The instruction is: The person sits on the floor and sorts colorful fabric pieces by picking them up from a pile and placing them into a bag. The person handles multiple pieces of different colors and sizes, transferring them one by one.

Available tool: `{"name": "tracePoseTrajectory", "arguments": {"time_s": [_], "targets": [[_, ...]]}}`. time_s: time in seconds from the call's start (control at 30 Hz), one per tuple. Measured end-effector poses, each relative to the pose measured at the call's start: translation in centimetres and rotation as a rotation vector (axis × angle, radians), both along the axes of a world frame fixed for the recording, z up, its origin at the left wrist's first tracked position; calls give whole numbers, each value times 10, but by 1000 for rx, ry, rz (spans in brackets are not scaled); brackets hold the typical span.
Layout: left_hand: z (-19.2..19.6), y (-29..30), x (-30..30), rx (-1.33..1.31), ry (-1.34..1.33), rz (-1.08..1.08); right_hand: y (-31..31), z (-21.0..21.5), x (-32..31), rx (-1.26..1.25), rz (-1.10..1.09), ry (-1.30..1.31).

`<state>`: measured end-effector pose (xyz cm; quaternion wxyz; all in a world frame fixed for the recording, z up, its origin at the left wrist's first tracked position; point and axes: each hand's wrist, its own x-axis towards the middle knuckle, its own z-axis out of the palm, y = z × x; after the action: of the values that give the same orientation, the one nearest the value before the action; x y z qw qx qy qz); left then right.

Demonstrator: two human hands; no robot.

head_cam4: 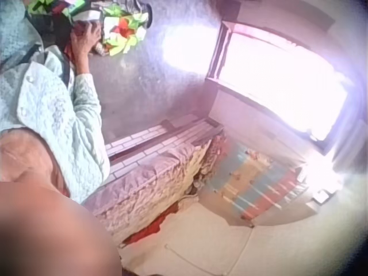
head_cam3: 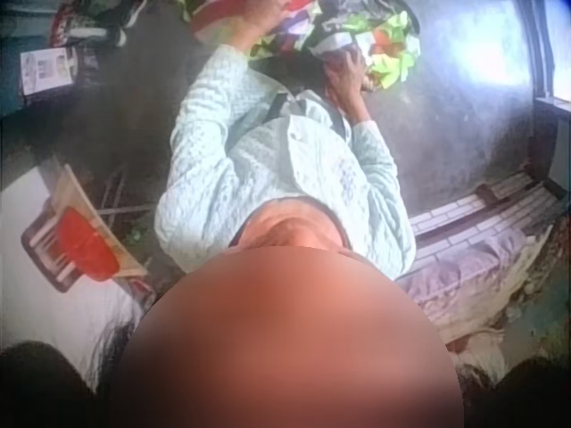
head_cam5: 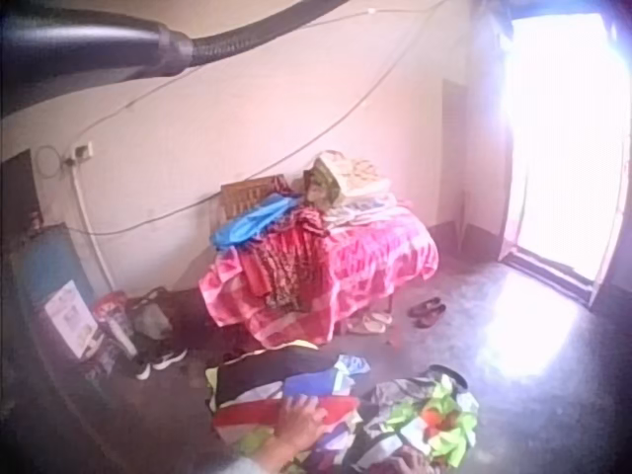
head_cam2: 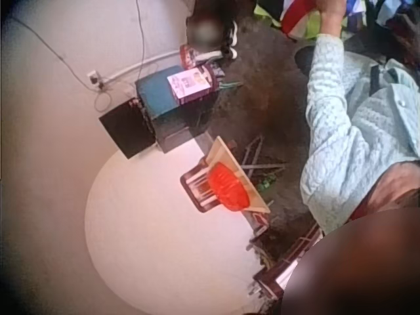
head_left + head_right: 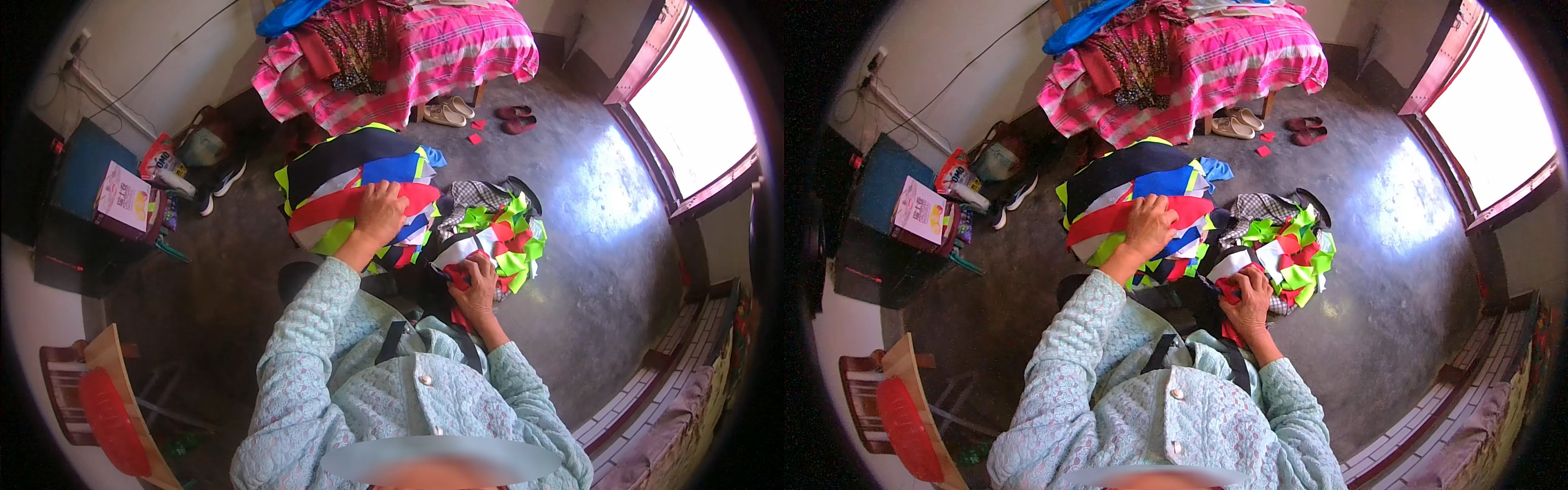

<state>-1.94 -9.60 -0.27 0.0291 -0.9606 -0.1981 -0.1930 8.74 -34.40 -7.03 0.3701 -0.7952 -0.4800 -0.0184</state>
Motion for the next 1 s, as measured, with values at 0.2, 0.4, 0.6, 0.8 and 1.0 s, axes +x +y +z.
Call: {"name": "tracePoseTrajectory", "arguments": {"time_s": [0.2,0.4,0.6,0.8,1.0], "targets": [[-5,0,3,25,-58,3,-1,-1,2,-25,2,0],[-7,4,10,-341,-377,-16,0,2,0,-20,4,-4],[-17,7,20,-845,-641,11,2,0,0,-7,7,-15],[-23,-6,32,-575,-572,-22,1,-2,-1,0,-1,-18],[-17,-7,29,-519,-516,-38,0,-3,1,-11,11,15]]}}
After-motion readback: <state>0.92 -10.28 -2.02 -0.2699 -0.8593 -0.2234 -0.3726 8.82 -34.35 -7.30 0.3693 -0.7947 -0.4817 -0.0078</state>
